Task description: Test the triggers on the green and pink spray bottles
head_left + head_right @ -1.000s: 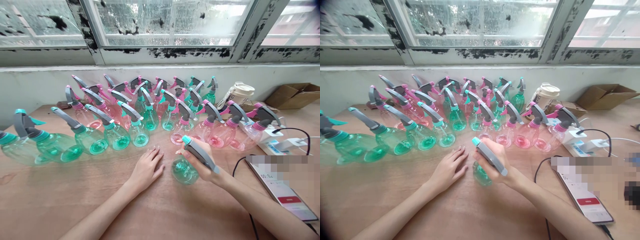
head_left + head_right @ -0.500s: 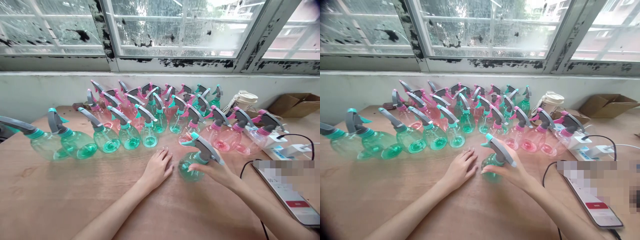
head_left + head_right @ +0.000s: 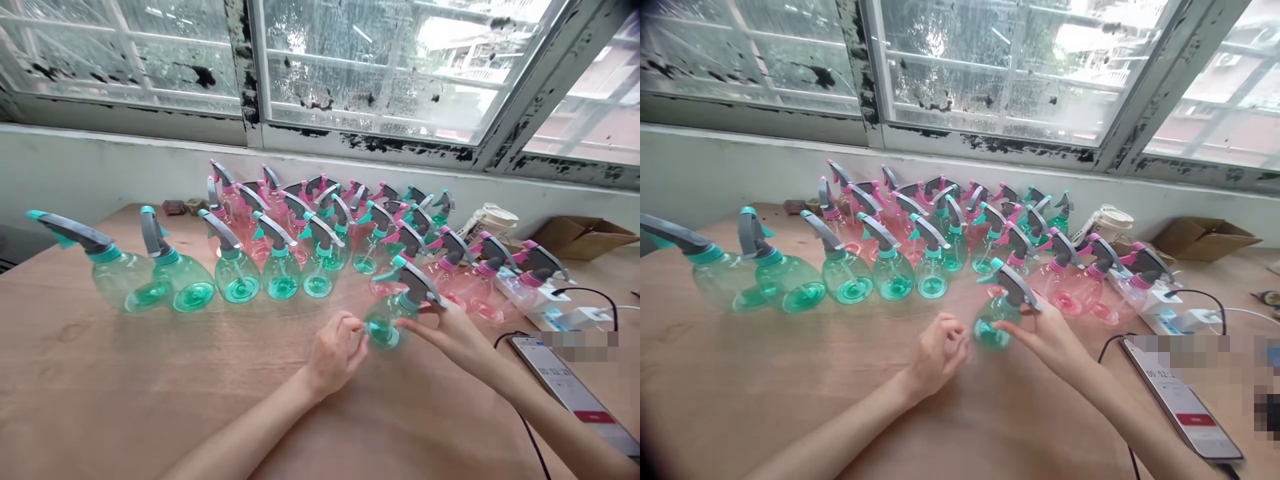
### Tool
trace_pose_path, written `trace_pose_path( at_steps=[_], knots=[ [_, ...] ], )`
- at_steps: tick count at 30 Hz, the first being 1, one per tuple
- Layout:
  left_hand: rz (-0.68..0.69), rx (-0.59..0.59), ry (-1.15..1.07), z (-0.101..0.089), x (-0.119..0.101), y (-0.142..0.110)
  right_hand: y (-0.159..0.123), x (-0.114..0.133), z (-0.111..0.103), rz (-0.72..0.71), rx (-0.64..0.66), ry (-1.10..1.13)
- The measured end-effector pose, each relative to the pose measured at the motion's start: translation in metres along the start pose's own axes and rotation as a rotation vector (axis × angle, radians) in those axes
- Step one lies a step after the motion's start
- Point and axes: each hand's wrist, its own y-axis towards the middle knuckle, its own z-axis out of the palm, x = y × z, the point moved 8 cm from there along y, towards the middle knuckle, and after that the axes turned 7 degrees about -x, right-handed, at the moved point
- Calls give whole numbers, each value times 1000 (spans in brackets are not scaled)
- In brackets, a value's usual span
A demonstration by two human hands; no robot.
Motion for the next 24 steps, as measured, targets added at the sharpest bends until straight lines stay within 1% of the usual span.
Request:
trace_pose_path(
  at_steps=[3, 5, 7, 10, 13, 19, 22, 24],
  knots=[
    [61, -11, -86, -7, -16, -9, 21, 3, 19, 21, -22, -39],
    [104, 1, -154, -8, -25, -12, 35, 7, 31, 25, -53, -18],
    [120, 10, -200, -7, -28, -13, 46, 10, 41, 16, -82, -6],
    [107, 20, -210, -5, -27, -12, 59, 14, 51, -14, -137, -56],
    [99, 32, -205, -3, -26, -11, 67, 15, 56, -26, -201, -108],
    [86, 64, -212, -1, -26, -10, 81, 19, 65, -33, -281, -165],
    [74, 76, -210, 0, -24, -10, 78, 25, 65, -46, -315, -169],
    [63, 83, -205, 1, -23, -10, 69, 30, 58, -79, -354, -144]
  ],
)
